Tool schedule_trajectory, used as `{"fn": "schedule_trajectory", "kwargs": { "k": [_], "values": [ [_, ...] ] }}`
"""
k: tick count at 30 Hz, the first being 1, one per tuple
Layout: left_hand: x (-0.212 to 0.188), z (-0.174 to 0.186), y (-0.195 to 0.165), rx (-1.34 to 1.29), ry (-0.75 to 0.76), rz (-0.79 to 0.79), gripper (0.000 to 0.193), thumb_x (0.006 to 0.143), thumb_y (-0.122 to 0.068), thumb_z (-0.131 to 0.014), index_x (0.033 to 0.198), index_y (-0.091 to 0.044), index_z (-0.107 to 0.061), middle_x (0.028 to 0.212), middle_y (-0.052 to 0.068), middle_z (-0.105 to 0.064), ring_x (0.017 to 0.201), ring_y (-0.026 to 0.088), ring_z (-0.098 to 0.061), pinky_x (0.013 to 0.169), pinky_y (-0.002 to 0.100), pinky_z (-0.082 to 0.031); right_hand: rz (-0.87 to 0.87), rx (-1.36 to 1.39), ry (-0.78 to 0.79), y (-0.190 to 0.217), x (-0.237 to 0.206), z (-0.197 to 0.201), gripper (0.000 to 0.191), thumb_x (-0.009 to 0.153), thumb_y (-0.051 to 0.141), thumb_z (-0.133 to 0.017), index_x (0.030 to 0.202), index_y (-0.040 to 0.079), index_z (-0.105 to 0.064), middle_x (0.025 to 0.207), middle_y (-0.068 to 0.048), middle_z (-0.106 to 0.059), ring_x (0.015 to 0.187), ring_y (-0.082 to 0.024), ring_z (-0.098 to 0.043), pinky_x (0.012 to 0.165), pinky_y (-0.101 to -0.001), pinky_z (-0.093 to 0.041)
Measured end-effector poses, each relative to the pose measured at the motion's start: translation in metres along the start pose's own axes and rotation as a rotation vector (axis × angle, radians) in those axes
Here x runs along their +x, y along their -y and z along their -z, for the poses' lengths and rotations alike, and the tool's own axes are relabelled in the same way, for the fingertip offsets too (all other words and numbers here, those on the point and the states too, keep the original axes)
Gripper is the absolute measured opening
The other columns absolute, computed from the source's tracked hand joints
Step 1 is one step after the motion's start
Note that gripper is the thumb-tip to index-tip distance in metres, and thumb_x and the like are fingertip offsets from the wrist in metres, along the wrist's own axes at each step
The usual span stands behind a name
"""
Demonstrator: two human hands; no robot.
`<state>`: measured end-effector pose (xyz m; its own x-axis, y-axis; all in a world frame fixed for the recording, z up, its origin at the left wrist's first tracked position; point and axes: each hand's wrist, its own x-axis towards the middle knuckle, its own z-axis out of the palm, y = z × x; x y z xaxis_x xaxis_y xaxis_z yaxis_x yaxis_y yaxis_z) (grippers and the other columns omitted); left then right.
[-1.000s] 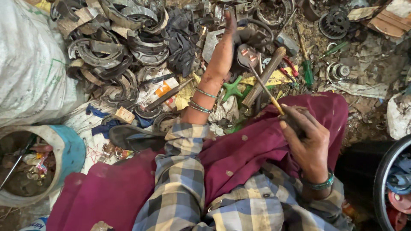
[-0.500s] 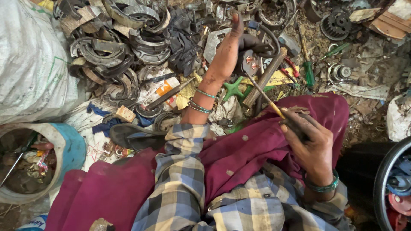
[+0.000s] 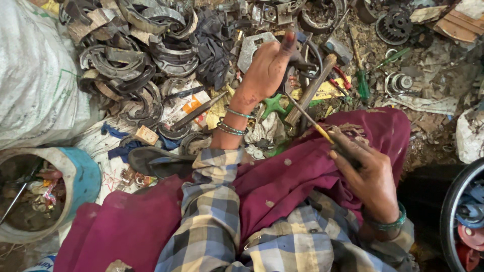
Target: The person sits on the ground and uses pliers and a hammer to manipulate a small metal part. They repeatedly pry and strike the part, then use a screwdriver to adjust it. The person continues to work on the same part with various tools.
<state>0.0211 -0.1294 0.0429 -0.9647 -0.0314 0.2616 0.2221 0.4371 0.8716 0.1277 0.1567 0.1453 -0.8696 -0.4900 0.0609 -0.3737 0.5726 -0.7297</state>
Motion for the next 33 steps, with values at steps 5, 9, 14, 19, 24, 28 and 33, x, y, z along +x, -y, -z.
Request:
{"fn": "schedule_trajectory", "kwargs": {
  "k": [5,9,14,19,24,28,33],
  "values": [
    [-0.001,-0.012,0.005,0.038,-0.076,-0.005,0.097,0.101,-0.075,-0.002,0.059,0.003,-0.041,0.057,0.015,-0.033,0.057,0.031,-0.036,0.064,0.047,-0.033,-0.092,-0.016,-0.048,0.001,-0.006,-0.013,0.039,0.092,0.011,-0.074,0.13,0.005,-0.07,0.117,-0.017,-0.075,0.097,-0.022,-0.076,0.082,-0.0317,-0.058],
    [0.0,-0.014,0.006,0.03,-0.125,0.016,0.093,0.103,-0.073,-0.006,0.058,0.005,-0.032,0.05,0.014,-0.028,0.048,0.032,-0.034,0.057,0.049,-0.03,-0.05,0.018,-0.123,-0.002,-0.009,-0.026,0.036,0.096,0.01,-0.072,0.131,0.004,-0.068,0.122,-0.017,-0.073,0.102,-0.022,-0.075,0.086,-0.0321,-0.058],
    [0.002,-0.003,-0.005,0.027,-0.227,-0.059,0.092,0.105,-0.071,-0.012,0.057,0.003,-0.037,0.049,0.016,-0.036,0.047,0.034,-0.04,0.054,0.049,-0.03,-0.003,0.008,-0.236,0.004,-0.004,-0.04,0.038,0.096,0.007,-0.075,0.133,0.004,-0.068,0.123,-0.018,-0.073,0.105,-0.024,-0.074,0.089,-0.0337,-0.057],
    [0.002,0.003,-0.02,0.041,-0.305,-0.051,0.089,0.107,-0.069,-0.017,0.058,0.003,-0.039,0.051,0.016,-0.041,0.048,0.036,-0.047,0.055,0.049,-0.034,0.076,-0.088,-0.338,-0.016,-0.003,-0.061,0.041,0.097,0.005,-0.076,0.137,0.004,-0.065,0.123,-0.019,-0.072,0.103,-0.026,-0.074,0.088,-0.0344,-0.059],
    [0.002,0.008,-0.022,0.133,-0.375,-0.097,0.084,0.11,-0.065,-0.016,0.066,0.001,-0.045,0.056,0.017,-0.044,0.054,0.039,-0.046,0.058,0.051,-0.033,-0.006,-0.047,-0.36,-0.028,-0.012,-0.08,0.042,0.097,0.005,-0.076,0.138,0.002,-0.065,0.113,-0.017,-0.073,0.093,-0.023,-0.075,0.08,-0.0328,-0.058],
    [-0.005,-0.004,-0.04,0.074,-0.247,-0.074,0.084,0.105,-0.07,-0.013,0.069,-0.007,-0.056,0.052,0.006,-0.051,0.044,0.023,-0.054,0.043,0.04,-0.043,0.185,-0.176,-0.563,-0.017,0.024,-0.059,0.016,0.102,0.007,-0.067,0.118,0.005,-0.066,0.114,-0.015,-0.071,0.104,-0.031,-0.071,0.094,-0.041,-0.056],
    [-0.012,-0.054,-0.053,-0.117,0.032,0.153,0.098,0.091,-0.078,-0.003,0.081,-0.011,-0.074,0.049,0.002,-0.056,0.037,0.016,-0.056,0.041,0.034,-0.048,0.018,0.54,-1.035,-0.046,0.05,0.014,0.02,0.115,0.005,-0.059,0.135,0.004,-0.057,0.112,-0.011,-0.071,0.096,-0.021,-0.069,0.079,-0.0283,-0.053]
  ]
}}
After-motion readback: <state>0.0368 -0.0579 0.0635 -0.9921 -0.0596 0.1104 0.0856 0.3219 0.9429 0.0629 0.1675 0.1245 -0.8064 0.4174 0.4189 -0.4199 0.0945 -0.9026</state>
